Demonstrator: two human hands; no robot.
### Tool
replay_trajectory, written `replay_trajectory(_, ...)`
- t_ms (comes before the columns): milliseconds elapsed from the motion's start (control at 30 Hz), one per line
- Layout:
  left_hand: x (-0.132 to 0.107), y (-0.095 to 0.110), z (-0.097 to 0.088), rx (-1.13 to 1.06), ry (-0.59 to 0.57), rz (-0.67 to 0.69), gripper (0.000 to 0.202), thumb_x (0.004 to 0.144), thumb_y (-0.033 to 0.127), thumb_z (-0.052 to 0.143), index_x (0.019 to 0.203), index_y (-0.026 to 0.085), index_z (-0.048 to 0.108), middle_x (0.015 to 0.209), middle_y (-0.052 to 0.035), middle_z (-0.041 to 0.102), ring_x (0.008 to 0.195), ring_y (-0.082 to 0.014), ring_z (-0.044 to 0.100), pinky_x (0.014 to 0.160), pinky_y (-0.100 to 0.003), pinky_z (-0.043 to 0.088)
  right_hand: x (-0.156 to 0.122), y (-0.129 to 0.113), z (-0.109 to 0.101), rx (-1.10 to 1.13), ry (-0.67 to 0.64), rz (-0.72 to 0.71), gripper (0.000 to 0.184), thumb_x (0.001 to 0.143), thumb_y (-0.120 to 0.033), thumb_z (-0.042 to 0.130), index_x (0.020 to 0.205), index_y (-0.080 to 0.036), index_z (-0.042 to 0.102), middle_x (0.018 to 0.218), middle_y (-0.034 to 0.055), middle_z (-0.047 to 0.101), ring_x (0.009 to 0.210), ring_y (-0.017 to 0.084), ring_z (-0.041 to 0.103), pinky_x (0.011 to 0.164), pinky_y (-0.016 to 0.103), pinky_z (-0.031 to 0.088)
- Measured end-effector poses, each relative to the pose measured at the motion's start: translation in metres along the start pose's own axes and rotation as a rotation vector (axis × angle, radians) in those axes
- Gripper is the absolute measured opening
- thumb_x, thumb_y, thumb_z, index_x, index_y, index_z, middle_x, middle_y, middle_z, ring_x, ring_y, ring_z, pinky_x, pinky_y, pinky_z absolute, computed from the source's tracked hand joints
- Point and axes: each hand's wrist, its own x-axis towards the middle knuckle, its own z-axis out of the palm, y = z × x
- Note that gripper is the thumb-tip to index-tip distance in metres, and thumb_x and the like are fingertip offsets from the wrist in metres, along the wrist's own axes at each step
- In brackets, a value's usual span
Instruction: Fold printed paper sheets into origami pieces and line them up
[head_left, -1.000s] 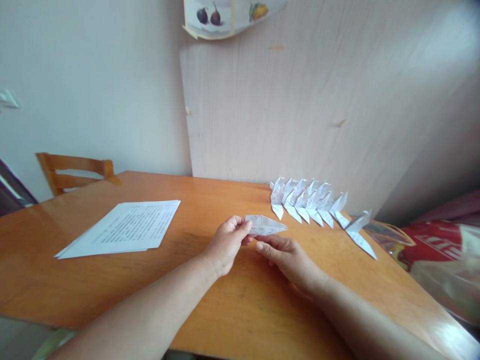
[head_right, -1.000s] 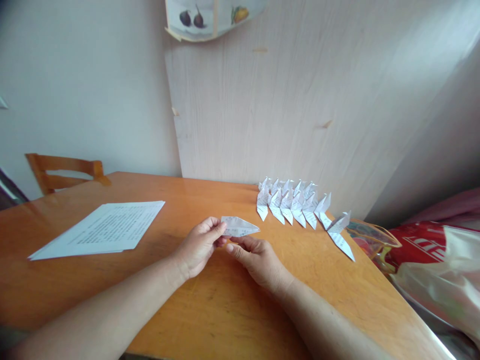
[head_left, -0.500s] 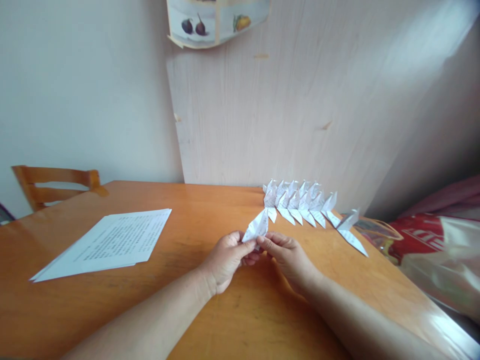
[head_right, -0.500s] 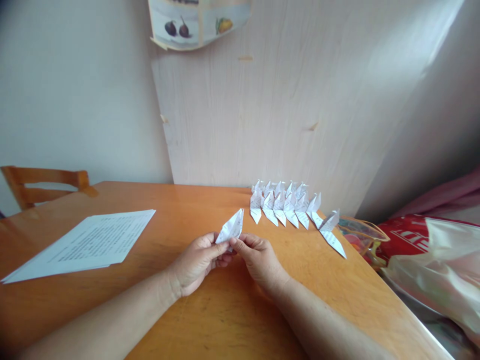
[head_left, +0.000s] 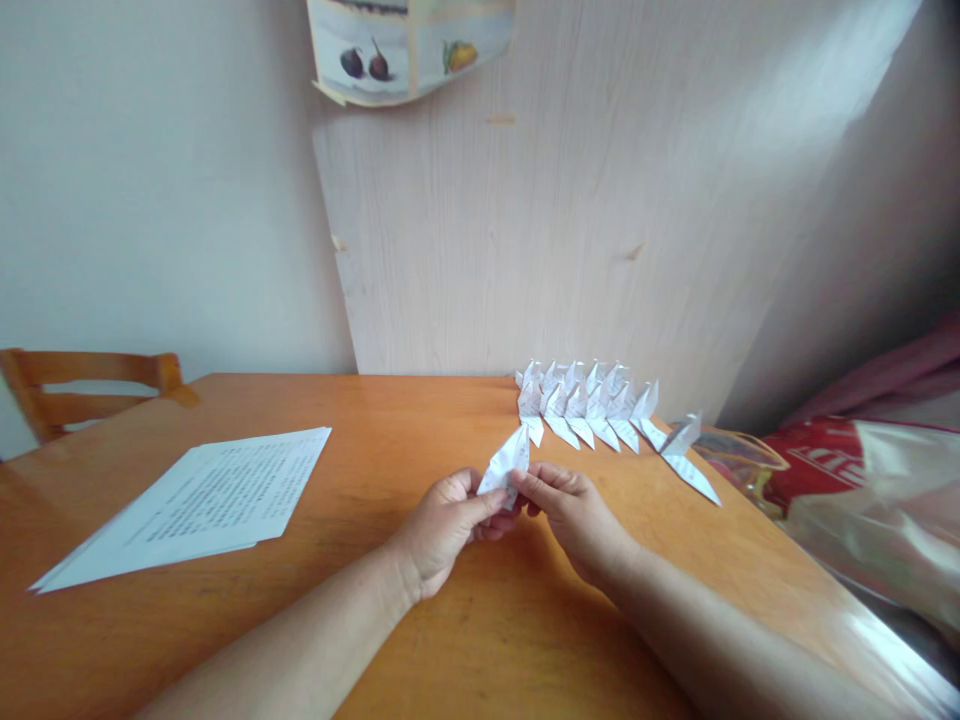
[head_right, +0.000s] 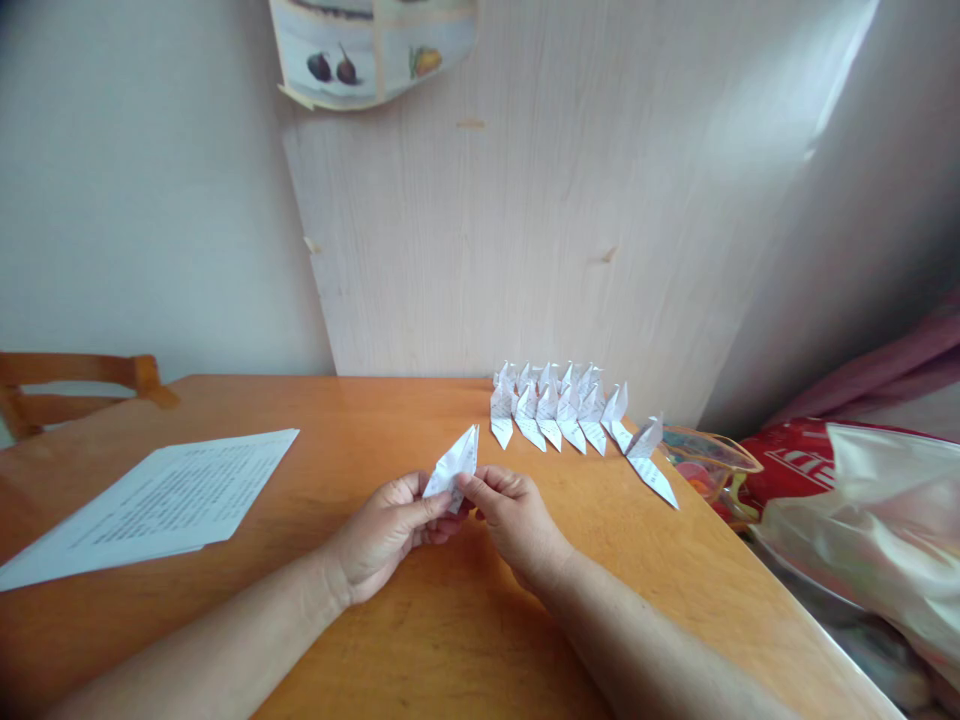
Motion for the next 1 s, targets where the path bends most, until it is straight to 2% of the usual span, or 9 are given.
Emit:
replay_trajectory(167, 0.0008, -0.0024, -0.0014, -0.002, 0.02, -0.006, 0.024, 0.085, 0.033, 0.07, 0.097, 0.014, 0.063, 0.096, -0.0085, 0.069, 0.079, -0.0145, 0.061, 0.072, -0.027, 0.044, 0.0017, 0.0001, -0.0015, 0.003, 0.001, 0.024, 0.035, 0.088, -0.048, 0.062, 0.072, -0.017, 0.066, 0.069, 0.0017, 0.063, 0.065, 0.013, 0.051, 0.063, 0.028, 0.038)
replay_trajectory(333, 0.0009, -0.0034, -0.0018, 0.0, -0.025, -0.002, 0.025, 0.087, 0.034, 0.068, 0.1, 0.013, 0.064, 0.102, -0.0106, 0.069, 0.083, -0.015, 0.06, 0.075, -0.028, 0.043, 0.0043, 0.003, -0.005, -0.046, 0.016, 0.012, 0.035, 0.087, -0.047, 0.063, 0.07, -0.018, 0.065, 0.067, 0.0008, 0.061, 0.063, 0.013, 0.049, 0.062, 0.028, 0.037)
replay_trajectory(500, -0.0003, -0.0005, -0.0033, 0.045, -0.022, 0.012, 0.03, 0.089, 0.04, 0.064, 0.103, 0.013, 0.066, 0.103, -0.0117, 0.069, 0.084, -0.0157, 0.059, 0.076, -0.029, 0.042, 0.0037, 0.0046, -0.0073, -0.079, 0.003, 0.028, 0.035, 0.088, -0.048, 0.062, 0.073, -0.017, 0.065, 0.067, -0.0001, 0.058, 0.063, 0.013, 0.047, 0.062, 0.028, 0.034)
replay_trajectory(733, 0.0017, -0.0006, -0.0054, 0.097, 0.023, 0.053, 0.03, 0.087, 0.043, 0.066, 0.089, 0.012, 0.066, 0.092, -0.0095, 0.07, 0.083, -0.0172, 0.06, 0.076, -0.03, 0.043, 0.0025, 0.0058, -0.0053, -0.073, -0.025, 0.004, 0.037, 0.089, -0.049, 0.062, 0.071, -0.017, 0.063, 0.064, -0.0009, 0.054, 0.061, 0.013, 0.045, 0.06, 0.028, 0.032)
replay_trajectory(1000, 0.0008, 0.0024, -0.0039, 0.094, 0.032, 0.053, 0.029, 0.086, 0.043, 0.067, 0.085, 0.014, 0.065, 0.089, -0.0082, 0.071, 0.081, -0.0169, 0.06, 0.075, -0.03, 0.045, 0.0018, 0.0042, -0.0055, -0.057, -0.034, -0.012, 0.035, 0.089, -0.049, 0.062, 0.076, -0.017, 0.066, 0.065, -0.0009, 0.055, 0.062, 0.013, 0.045, 0.06, 0.028, 0.034)
